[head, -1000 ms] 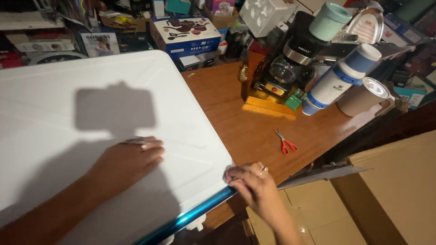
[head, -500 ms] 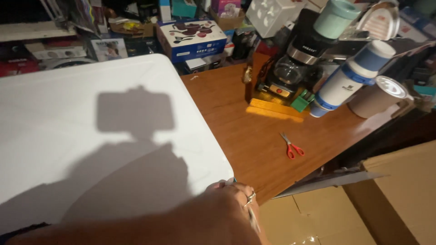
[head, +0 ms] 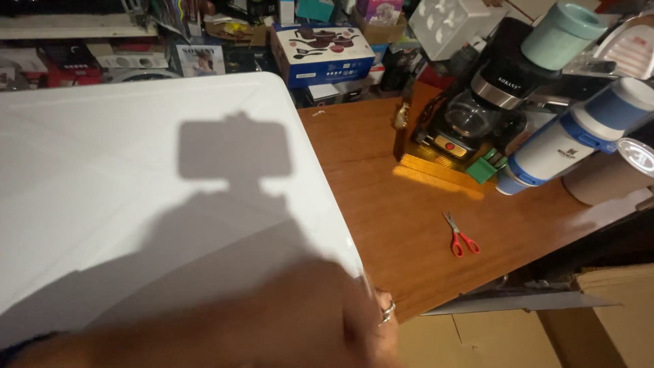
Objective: Remove the protective blue film from the edges of a new portable gas stove.
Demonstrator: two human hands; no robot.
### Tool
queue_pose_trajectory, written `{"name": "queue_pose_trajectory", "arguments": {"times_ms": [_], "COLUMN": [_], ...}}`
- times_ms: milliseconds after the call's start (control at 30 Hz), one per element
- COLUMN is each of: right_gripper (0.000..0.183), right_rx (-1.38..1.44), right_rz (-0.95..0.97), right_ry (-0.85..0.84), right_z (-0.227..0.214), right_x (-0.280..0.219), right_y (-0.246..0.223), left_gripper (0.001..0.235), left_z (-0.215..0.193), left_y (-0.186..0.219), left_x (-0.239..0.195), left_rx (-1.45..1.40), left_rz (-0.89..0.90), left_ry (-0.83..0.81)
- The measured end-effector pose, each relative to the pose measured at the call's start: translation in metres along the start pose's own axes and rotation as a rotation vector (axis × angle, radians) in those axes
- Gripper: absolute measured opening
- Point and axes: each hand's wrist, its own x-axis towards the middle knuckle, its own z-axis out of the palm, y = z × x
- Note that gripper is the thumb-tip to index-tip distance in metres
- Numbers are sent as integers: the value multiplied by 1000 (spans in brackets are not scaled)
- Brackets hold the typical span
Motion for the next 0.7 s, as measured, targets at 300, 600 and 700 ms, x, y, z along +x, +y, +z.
{"name": "queue_pose_trajectory", "arguments": {"times_ms": [300,600,700], "right_gripper": [13,12,10], "right_rx": [90,141,104], "right_rz": [31,42,57], "right_ry": [42,10,39], "right_z": [2,-3,2], "right_x": [6,10,7], "right_y": [-8,-12,-11], "left_gripper": [45,45,54], "left_z": [6,9,4], "left_y": [-123,-143,-147], "left_x": [181,209,211], "left_rx": [1018,1124,1098], "left_rz": [539,619,733], "left_ry": [800,926,954]}}
